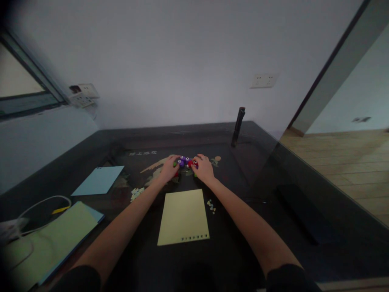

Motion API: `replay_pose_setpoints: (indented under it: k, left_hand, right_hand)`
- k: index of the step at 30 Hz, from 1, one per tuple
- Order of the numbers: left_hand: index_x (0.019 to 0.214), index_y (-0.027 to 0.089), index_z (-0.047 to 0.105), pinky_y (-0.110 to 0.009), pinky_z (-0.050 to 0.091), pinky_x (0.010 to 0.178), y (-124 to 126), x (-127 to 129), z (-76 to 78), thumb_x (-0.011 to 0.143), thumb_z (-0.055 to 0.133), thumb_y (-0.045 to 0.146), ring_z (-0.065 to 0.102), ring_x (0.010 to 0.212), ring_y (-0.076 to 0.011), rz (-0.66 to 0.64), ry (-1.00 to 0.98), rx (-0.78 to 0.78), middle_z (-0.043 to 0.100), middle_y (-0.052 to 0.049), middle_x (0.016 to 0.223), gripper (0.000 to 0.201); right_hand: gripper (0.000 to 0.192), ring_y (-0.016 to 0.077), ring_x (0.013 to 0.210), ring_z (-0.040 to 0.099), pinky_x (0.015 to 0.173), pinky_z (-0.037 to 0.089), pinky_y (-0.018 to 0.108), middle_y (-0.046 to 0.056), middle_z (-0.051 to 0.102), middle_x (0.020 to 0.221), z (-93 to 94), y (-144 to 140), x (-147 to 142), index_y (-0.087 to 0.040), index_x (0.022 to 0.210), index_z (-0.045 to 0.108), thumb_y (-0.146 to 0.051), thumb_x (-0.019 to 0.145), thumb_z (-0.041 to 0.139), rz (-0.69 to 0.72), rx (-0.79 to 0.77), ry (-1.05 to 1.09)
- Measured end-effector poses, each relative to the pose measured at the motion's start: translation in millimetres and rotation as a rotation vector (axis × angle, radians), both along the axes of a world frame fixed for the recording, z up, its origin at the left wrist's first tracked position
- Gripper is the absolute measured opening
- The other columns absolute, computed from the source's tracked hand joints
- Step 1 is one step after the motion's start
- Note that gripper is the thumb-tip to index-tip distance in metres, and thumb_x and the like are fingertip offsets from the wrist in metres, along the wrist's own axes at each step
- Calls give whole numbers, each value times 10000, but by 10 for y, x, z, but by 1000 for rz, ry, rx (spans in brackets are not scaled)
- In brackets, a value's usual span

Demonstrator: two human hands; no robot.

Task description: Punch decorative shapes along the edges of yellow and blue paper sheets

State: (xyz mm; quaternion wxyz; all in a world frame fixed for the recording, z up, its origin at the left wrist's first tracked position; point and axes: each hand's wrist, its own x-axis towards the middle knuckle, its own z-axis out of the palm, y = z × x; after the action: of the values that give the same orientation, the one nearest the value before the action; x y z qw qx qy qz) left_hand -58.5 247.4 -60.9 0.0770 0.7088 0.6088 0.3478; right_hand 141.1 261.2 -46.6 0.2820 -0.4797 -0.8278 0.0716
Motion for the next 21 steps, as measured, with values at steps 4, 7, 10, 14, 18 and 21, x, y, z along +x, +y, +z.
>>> replay_pose_setpoints:
  k: [4,7,10,14,18,21]
  left_hand:
    - [1162,164,600,-471,445,991,20,90,81,890,589,223,557,1153,-253,4,66,19,600,-105,1231,278]
    - [1167,172,618,-431,414,1029,-5,141,153,853,556,133,537,1186,-260,21,116,17,588,-124,1269,322]
    - [1152,180,629,-438,390,1034,-130,177,234,861,501,125,521,1184,-268,17,170,32,584,-117,1272,323]
    - [1065,204,655,-482,351,1027,-412,226,288,879,460,148,504,1155,-295,-16,247,44,631,-115,1145,276]
    - [1018,210,672,-473,341,1026,-634,307,241,877,471,173,539,1079,-287,-98,324,20,659,-104,1068,247]
    - [1103,201,650,-489,308,1054,-701,364,192,867,480,176,503,1146,-304,-120,364,15,632,-116,1164,292]
  right_hand:
    - [240,291,1190,464,994,376,441,136,608,1183,155,-64,-109,-181,1059,672,-288,871,569,70,46,-117]
    - [199,272,1143,503,1010,362,449,133,625,1130,214,-79,-219,-179,1041,671,-228,877,571,105,48,-205]
    - [215,245,1125,541,991,403,474,109,599,1200,228,-58,-287,-171,1076,639,-286,910,566,105,33,-260]
    - [271,225,1094,573,942,461,469,87,591,1224,247,1,-284,-174,1131,607,-338,920,565,101,0,-265]
    - [200,229,1014,594,892,459,406,100,639,1080,296,90,-239,-170,1010,663,-316,893,590,57,-41,-181]
    - [199,225,942,608,839,451,347,110,661,998,330,155,-192,-178,991,684,-313,885,583,31,-68,-83]
